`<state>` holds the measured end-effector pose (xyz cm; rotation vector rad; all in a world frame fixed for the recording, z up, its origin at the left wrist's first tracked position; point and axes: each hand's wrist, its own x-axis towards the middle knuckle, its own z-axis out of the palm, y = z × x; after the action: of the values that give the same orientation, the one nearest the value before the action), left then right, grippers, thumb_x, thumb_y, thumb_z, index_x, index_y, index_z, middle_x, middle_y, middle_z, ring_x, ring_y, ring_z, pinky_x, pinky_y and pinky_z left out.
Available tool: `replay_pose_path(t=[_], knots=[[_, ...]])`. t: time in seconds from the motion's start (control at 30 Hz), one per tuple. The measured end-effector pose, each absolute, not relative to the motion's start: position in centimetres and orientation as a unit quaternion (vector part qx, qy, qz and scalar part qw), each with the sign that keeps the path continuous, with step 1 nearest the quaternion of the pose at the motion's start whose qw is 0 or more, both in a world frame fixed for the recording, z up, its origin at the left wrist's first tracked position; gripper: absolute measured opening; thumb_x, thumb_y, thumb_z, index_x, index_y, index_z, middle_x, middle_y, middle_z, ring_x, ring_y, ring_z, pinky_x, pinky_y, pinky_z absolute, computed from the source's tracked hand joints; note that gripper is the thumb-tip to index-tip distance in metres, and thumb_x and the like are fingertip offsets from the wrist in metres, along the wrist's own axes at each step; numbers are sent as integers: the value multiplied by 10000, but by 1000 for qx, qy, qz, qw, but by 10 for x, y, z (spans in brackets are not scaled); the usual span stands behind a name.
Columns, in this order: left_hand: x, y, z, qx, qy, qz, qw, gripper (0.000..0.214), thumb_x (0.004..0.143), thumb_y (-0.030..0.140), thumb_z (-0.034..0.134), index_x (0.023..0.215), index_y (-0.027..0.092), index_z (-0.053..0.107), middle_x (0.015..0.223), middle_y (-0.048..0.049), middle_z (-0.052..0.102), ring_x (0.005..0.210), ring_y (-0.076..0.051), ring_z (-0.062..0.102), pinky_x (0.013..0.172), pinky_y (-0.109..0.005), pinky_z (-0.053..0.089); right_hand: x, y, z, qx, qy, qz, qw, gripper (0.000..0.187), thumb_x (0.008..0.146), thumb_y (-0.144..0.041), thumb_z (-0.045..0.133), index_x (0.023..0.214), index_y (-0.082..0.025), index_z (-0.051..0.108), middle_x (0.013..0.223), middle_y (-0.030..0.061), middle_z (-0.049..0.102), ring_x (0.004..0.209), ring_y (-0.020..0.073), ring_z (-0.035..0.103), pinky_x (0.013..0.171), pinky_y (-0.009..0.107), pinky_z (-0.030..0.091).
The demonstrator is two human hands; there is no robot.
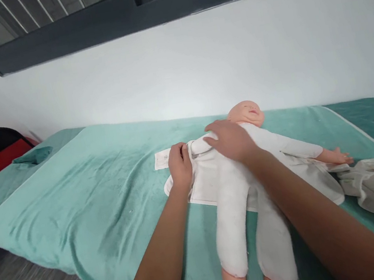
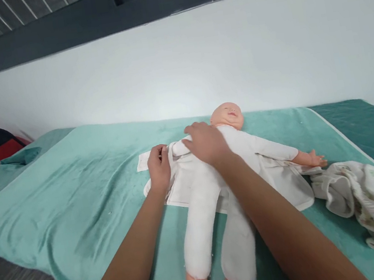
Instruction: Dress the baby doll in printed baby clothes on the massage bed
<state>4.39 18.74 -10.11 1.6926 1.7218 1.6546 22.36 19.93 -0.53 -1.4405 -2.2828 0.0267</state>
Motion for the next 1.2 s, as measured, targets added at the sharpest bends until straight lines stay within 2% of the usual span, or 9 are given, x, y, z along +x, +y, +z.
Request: replay_pose_path(t=[0.1,0.17,0.3,0.4,0.6,0.73,0.93,1.07,1.2], knots=[[39,193,-104,509,639,567,105,203,958,356,491,993,209,627,994,-78,663,994,-230,596,904,-374,469,267,188,-8,-601,-718,-1,351,297,939,-287,461,1161,-189,633,1250,131,656,1196,283,558,971,386,424],[37,196,-106,501,667,543,94,194,907,388,578,934,206,639,969,-87,651,1029,-258,577,936,-404,459,295,180,-14,-669,-643,-25,373,301,905,-276,463,1123,-169,641,1187,165,657,1137,299,583,957,402,435],[37,197,-105,529,678,504,73,147,876,354,611,823,219,631,946,-86,637,1050,-276,554,954,-428,444,327,162,-28,-784,-536,56,307,373,936,-436,430,1111,-183,639,976,160,710,948,329,650,822,421,465],[38,195,-104,547,662,508,73,93,880,276,582,808,228,616,892,-66,641,996,-260,567,905,-406,455,332,152,-32,-804,-532,74,256,477,968,-536,359,1174,-200,627,976,169,727,958,357,668,819,440,463],[42,187,-99,551,644,529,45,89,895,230,547,820,227,594,900,-51,654,908,-232,580,824,-367,455,332,149,-31,-786,-564,112,228,566,985,-569,314,1308,-202,600,1112,205,717,1105,402,656,929,520,462],[46,181,-94,556,631,539,44,74,906,251,556,864,222,610,906,-48,663,887,-221,587,817,-350,450,329,153,-36,-749,-528,214,339,602,949,-586,429,1424,-232,540,1297,160,675,1278,355,579,1078,503,422],[58,175,-85,536,599,573,159,92,907,256,550,916,216,632,910,-26,685,834,-176,620,793,-303,457,314,159,-45,-628,-448,401,495,776,902,-560,559,1570,-252,312,1623,94,365,1407,257,481,1093,368,484],[71,184,-69,497,580,597,245,75,869,229,572,885,199,639,867,-14,686,811,-154,617,764,-274,451,301,155,-47,-557,-407,485,537,848,854,-509,664,1577,-294,277,1559,78,468,1313,257,577,1006,352,564],[82,199,-40,499,538,607,304,49,819,209,619,854,178,636,802,-6,655,747,-134,585,709,-257,432,290,152,-53,-490,-405,557,535,941,816,-504,731,1591,-345,220,1530,54,503,1297,243,588,1018,359,560]])
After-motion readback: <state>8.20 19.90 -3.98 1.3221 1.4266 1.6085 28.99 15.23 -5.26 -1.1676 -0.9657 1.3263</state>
